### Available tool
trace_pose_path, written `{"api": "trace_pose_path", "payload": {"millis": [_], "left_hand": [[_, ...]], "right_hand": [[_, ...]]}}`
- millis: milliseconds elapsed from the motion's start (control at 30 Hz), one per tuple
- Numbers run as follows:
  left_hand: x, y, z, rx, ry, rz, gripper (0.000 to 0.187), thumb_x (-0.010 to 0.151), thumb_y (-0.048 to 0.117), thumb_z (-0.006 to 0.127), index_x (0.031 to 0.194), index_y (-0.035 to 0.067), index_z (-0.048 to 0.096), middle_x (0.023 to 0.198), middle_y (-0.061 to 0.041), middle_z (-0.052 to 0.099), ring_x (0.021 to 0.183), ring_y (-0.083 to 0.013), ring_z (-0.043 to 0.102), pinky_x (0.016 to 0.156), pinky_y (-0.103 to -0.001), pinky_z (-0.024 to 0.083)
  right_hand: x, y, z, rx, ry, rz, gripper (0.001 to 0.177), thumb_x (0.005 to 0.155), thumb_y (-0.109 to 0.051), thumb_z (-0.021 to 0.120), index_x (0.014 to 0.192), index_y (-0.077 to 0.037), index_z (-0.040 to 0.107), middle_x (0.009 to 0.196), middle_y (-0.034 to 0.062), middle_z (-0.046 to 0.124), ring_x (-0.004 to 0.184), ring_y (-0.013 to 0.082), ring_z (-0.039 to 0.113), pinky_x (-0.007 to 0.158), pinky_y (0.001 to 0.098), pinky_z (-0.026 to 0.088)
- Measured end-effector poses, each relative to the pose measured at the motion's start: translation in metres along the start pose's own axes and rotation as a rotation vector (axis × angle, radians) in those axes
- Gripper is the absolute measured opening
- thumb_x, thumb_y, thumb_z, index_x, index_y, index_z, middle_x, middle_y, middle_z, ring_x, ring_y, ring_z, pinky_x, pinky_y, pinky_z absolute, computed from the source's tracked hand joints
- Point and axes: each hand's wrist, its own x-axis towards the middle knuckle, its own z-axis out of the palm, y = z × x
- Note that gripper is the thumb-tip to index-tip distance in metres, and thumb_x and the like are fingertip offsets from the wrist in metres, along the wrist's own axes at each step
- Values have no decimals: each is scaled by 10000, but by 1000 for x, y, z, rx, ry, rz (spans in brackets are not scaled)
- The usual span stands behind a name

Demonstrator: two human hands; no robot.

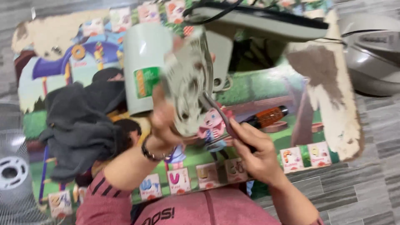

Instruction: Disassembling a fan motor and cleaning the internal plastic components using a screwdriver and a toothbrush

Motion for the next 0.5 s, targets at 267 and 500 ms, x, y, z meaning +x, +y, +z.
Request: {"api": "trace_pose_path", "payload": {"millis": [267, 500], "left_hand": [[3, -17, -25, 161, 183, 285, 382, 942, 63, 743, 1275, 173, 592, 1211, 74, 633, 1036, -58, 572, 1030, -236, 504], [13, 7, -11, -699, 72, -230, 393, 1104, 236, 492, 1351, -19, 659, 1324, -107, 710, 1130, -179, 607, 1064, -392, 519]], "right_hand": [[-14, 49, -21, -260, -3, -137, 519, 876, 96, 620, 1335, -145, 640, 988, 42, 685, 669, 77, 498, 498, 163, 421], [-11, 20, -8, -338, -12, -188, 426, 810, 154, 672, 1187, -39, 719, 901, 77, 675, 614, 121, 465, 528, 246, 348]]}}
